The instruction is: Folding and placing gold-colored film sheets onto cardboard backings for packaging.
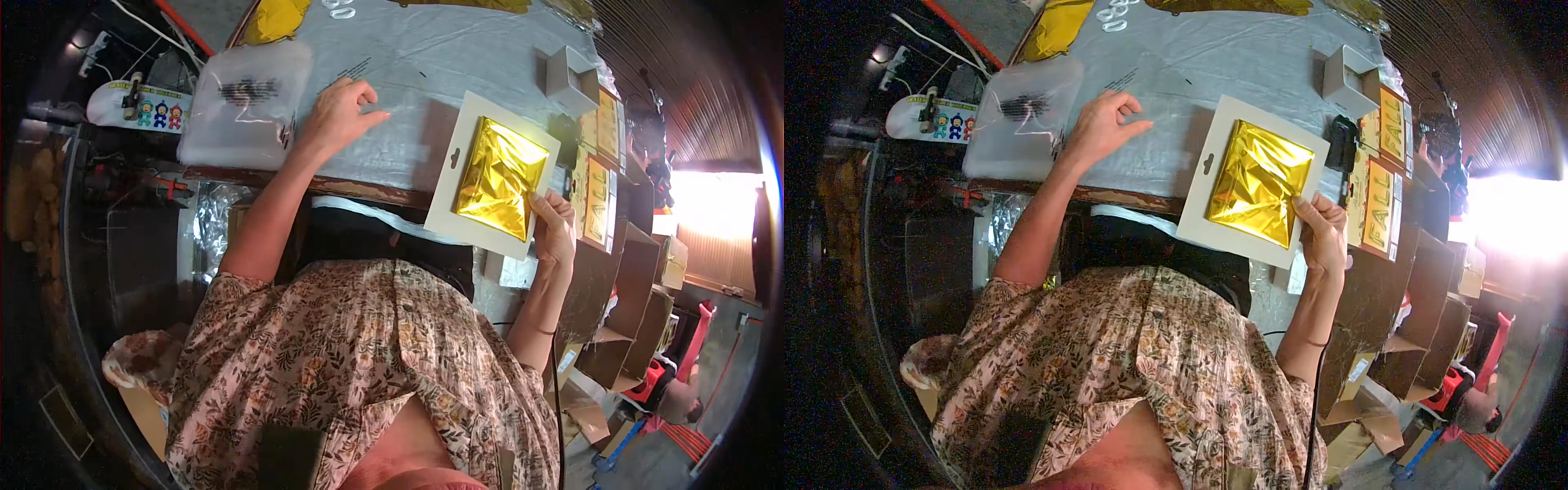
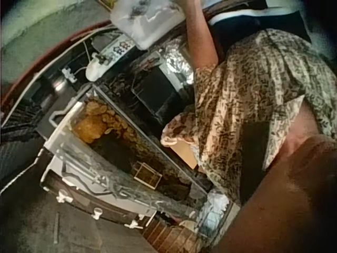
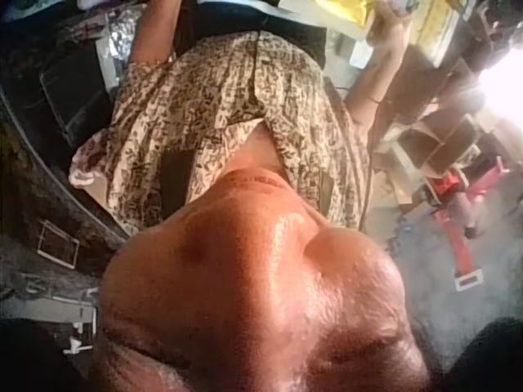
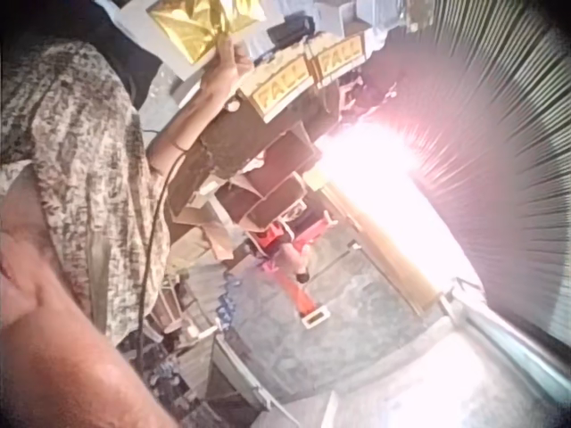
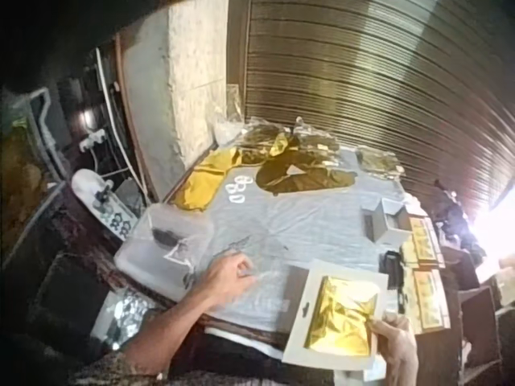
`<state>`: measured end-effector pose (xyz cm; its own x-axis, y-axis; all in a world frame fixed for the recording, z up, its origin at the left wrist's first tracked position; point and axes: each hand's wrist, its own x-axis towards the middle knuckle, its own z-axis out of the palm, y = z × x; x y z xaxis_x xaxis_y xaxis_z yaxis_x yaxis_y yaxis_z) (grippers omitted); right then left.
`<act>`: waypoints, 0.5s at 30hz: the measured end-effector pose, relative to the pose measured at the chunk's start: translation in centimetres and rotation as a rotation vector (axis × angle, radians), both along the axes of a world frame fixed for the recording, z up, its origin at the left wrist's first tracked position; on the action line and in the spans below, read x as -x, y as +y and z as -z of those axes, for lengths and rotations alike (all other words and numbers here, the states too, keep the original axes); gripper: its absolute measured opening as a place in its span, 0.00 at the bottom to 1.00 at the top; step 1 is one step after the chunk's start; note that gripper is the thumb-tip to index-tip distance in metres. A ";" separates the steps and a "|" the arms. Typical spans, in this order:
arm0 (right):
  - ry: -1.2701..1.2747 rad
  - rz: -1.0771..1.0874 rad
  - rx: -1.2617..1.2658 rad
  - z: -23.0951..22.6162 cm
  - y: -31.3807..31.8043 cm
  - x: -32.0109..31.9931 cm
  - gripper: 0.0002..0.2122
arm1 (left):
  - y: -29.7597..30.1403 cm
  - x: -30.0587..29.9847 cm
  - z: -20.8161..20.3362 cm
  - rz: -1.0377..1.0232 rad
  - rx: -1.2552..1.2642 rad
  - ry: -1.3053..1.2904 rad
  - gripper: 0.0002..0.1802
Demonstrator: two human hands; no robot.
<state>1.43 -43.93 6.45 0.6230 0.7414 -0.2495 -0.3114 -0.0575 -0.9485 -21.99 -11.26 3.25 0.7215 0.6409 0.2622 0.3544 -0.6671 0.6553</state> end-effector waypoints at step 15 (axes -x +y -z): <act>0.088 -0.161 0.090 1.7 5.7 -2.2 0.04 | 1.0 -0.6 -0.4 -0.031 0.124 0.086 0.17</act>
